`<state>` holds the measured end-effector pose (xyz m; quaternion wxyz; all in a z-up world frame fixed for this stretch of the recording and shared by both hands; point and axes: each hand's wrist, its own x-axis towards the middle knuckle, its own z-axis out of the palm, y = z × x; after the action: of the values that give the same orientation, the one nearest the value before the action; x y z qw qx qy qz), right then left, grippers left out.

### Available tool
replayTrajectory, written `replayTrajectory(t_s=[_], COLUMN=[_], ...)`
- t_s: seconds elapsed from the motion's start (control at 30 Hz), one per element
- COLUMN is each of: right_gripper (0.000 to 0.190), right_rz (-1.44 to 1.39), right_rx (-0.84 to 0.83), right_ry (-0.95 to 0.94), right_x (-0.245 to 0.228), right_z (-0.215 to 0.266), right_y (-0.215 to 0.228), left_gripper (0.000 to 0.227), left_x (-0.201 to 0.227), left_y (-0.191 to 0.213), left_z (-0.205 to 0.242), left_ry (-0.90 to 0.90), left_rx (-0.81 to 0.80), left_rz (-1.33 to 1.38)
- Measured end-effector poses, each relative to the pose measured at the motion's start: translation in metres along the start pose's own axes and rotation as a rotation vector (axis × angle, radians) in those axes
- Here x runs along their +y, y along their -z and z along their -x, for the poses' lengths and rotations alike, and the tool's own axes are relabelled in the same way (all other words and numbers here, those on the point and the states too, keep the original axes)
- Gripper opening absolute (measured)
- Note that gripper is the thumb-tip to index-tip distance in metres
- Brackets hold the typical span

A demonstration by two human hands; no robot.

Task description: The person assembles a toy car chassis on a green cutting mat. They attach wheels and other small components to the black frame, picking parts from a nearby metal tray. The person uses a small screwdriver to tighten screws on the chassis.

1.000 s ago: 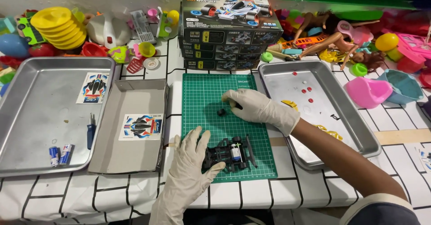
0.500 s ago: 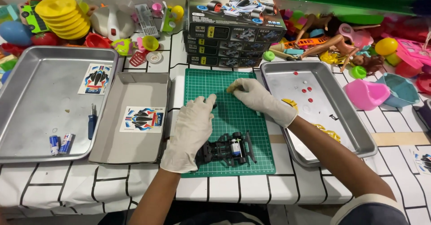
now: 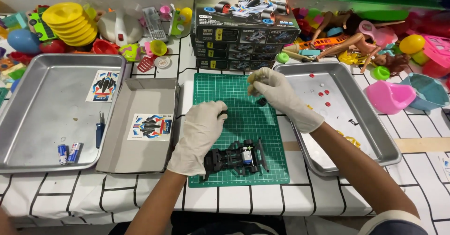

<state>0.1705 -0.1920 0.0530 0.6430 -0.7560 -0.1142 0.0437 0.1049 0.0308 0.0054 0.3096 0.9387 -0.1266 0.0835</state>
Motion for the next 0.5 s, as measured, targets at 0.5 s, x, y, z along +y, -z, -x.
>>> replayTrajectory(t_s=[0.5], right_gripper=[0.031], right_rz=[0.113], right_rx=[-0.107], right_ry=[0.105], right_x=[-0.033], right_z=[0.157], right_y=[-0.026], left_gripper=[0.025], left_x=[0.061], left_y=[0.05], left_z=[0.122], left_ry=[0.486], left_rx=[0.012], left_rz=[1.463])
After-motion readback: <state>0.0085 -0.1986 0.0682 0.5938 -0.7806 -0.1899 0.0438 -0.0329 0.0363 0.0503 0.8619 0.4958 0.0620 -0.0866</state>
